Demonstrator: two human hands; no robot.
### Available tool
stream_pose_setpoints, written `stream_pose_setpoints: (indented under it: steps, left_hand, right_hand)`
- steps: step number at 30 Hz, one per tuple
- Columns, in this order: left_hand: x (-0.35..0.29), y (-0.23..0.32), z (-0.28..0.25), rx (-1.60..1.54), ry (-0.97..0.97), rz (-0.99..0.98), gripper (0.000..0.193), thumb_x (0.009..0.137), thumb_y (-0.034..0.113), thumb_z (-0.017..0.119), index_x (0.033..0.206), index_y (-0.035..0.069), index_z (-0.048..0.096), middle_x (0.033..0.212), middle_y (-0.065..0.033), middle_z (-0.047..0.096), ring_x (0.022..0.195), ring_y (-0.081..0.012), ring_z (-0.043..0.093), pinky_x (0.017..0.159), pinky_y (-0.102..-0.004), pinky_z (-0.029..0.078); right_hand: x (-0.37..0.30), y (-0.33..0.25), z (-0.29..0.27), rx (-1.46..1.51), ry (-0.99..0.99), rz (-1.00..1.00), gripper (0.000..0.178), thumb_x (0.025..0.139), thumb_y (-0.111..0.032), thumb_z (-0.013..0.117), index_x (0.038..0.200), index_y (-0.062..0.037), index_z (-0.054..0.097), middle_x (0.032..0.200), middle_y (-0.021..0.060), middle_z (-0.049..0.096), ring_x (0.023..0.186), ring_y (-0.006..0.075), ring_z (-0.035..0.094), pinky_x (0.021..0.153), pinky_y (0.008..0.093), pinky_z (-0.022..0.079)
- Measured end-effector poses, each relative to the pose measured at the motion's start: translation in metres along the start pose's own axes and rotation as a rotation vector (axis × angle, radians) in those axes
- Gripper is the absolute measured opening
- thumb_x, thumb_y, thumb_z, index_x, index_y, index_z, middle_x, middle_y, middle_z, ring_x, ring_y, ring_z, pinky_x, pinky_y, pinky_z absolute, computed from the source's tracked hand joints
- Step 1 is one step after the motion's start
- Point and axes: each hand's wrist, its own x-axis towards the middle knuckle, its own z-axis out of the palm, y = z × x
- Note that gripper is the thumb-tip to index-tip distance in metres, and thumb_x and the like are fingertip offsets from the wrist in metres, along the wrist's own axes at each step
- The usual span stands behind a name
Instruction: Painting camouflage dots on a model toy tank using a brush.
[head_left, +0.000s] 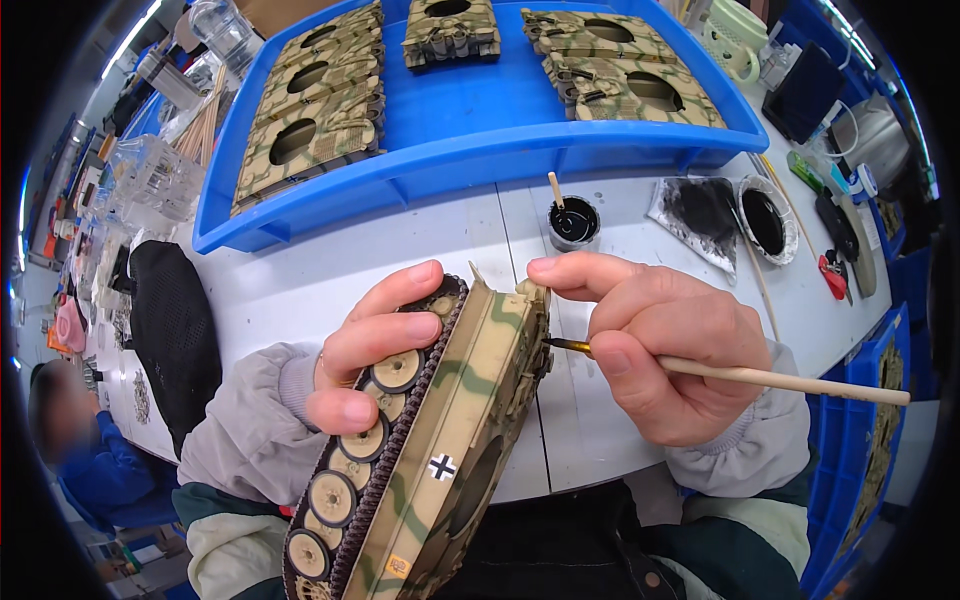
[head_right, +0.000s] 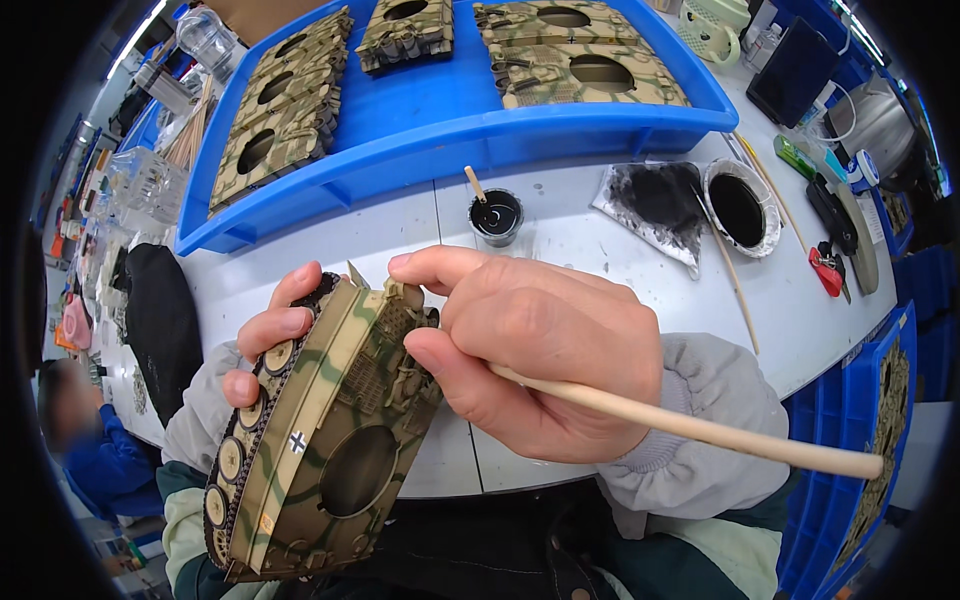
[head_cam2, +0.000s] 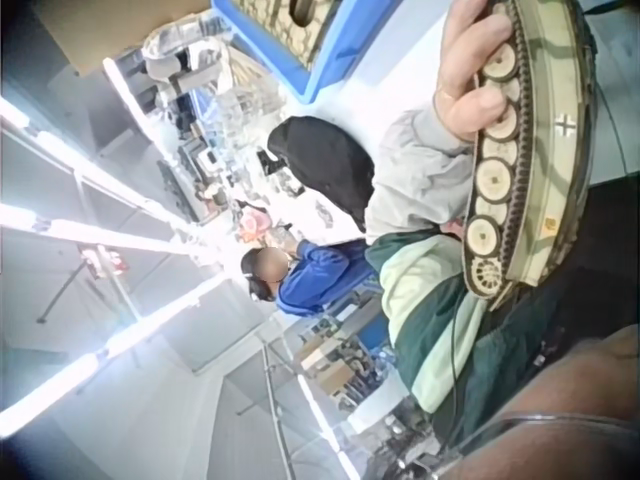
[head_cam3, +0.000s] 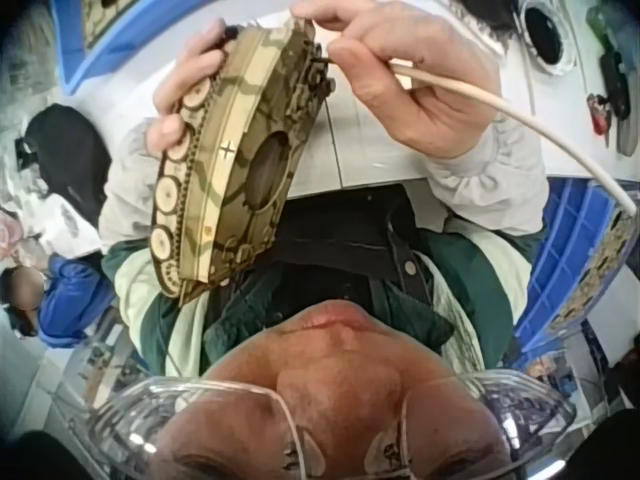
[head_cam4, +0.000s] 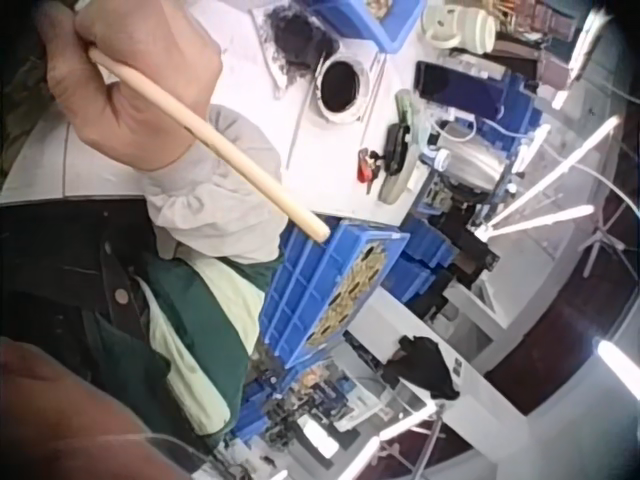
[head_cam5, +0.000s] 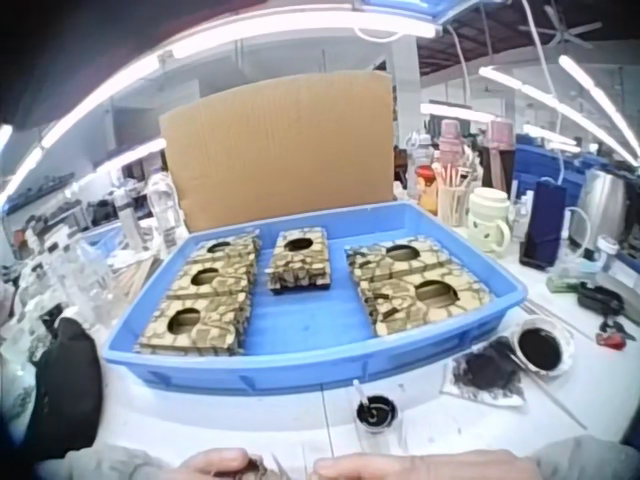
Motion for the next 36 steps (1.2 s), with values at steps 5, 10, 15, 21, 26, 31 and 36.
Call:
stream_pose_setpoints:
  steps: [5,10,15,21,26,31,36]
  left_hand:
    - [0.002,-0.001,0.006,0.079,0.052,-0.008,0.050,0.087,0.016,0.061,0.130,0.019,0.036,0.124,-0.0312,0.043,0.123,-0.0565,0.035,0.099,-0.0636,0.037]
    - [0.001,0.000,0.006,0.085,0.054,-0.014,0.052,0.086,0.016,0.062,0.130,0.020,0.036,0.124,-0.0313,0.043,0.123,-0.0567,0.035,0.099,-0.0629,0.037]
    - [0.000,-0.003,-0.002,0.053,0.013,0.024,0.050,0.088,0.015,0.060,0.131,0.019,0.036,0.125,-0.0325,0.042,0.123,-0.0574,0.033,0.099,-0.0628,0.036]
    - [-0.001,-0.005,-0.005,0.026,-0.018,0.020,0.046,0.089,0.015,0.057,0.131,0.019,0.036,0.126,-0.0336,0.041,0.124,-0.0581,0.031,0.100,-0.0634,0.033]
    - [-0.001,-0.008,-0.007,0.012,-0.035,0.053,0.043,0.091,0.017,0.055,0.129,0.019,0.037,0.126,-0.0346,0.040,0.125,-0.0582,0.030,0.100,-0.0638,0.032]
    - [-0.004,-0.012,-0.014,-0.045,-0.085,0.069,0.042,0.091,0.016,0.055,0.128,0.019,0.037,0.126,-0.0353,0.040,0.125,-0.0586,0.030,0.101,-0.0641,0.031]
    - [-0.004,-0.012,-0.014,0.033,-0.099,0.061,0.043,0.090,0.015,0.056,0.128,0.018,0.036,0.127,-0.0357,0.039,0.125,-0.0590,0.030,0.101,-0.0643,0.031]
  right_hand:
    - [-0.001,0.002,0.002,-0.013,0.019,-0.005,0.005,0.088,0.006,0.052,0.090,0.0019,0.052,0.073,0.0109,0.055,0.072,0.0229,0.061,0.089,0.0578,0.048]
    - [0.000,0.001,0.001,-0.061,-0.006,-0.016,0.005,0.087,0.008,0.053,0.090,0.0028,0.053,0.073,0.0120,0.056,0.077,0.0282,0.063,0.087,0.0565,0.050]
    - [0.000,0.002,0.002,-0.077,-0.001,-0.043,0.006,0.086,0.009,0.054,0.089,0.0034,0.053,0.072,0.0131,0.057,0.081,0.0318,0.064,0.085,0.0559,0.050]
    - [0.002,0.001,0.001,-0.088,-0.022,-0.045,0.007,0.086,0.009,0.054,0.090,0.0033,0.052,0.071,0.0123,0.057,0.074,0.0269,0.063,0.085,0.0566,0.050]
    - [0.001,0.001,0.002,-0.076,-0.014,-0.040,0.008,0.086,0.009,0.054,0.090,0.0026,0.052,0.071,0.0114,0.057,0.071,0.0227,0.061,0.087,0.0572,0.049]
    - [0.002,0.004,-0.001,-0.027,-0.008,-0.030,0.009,0.086,0.010,0.053,0.091,0.0022,0.053,0.071,0.0106,0.057,0.065,0.0180,0.057,0.088,0.0576,0.048]
    - [0.004,0.003,0.001,-0.115,-0.024,-0.050,0.010,0.085,0.011,0.053,0.090,0.0023,0.053,0.070,0.0107,0.057,0.063,0.0168,0.056,0.087,0.0577,0.049]
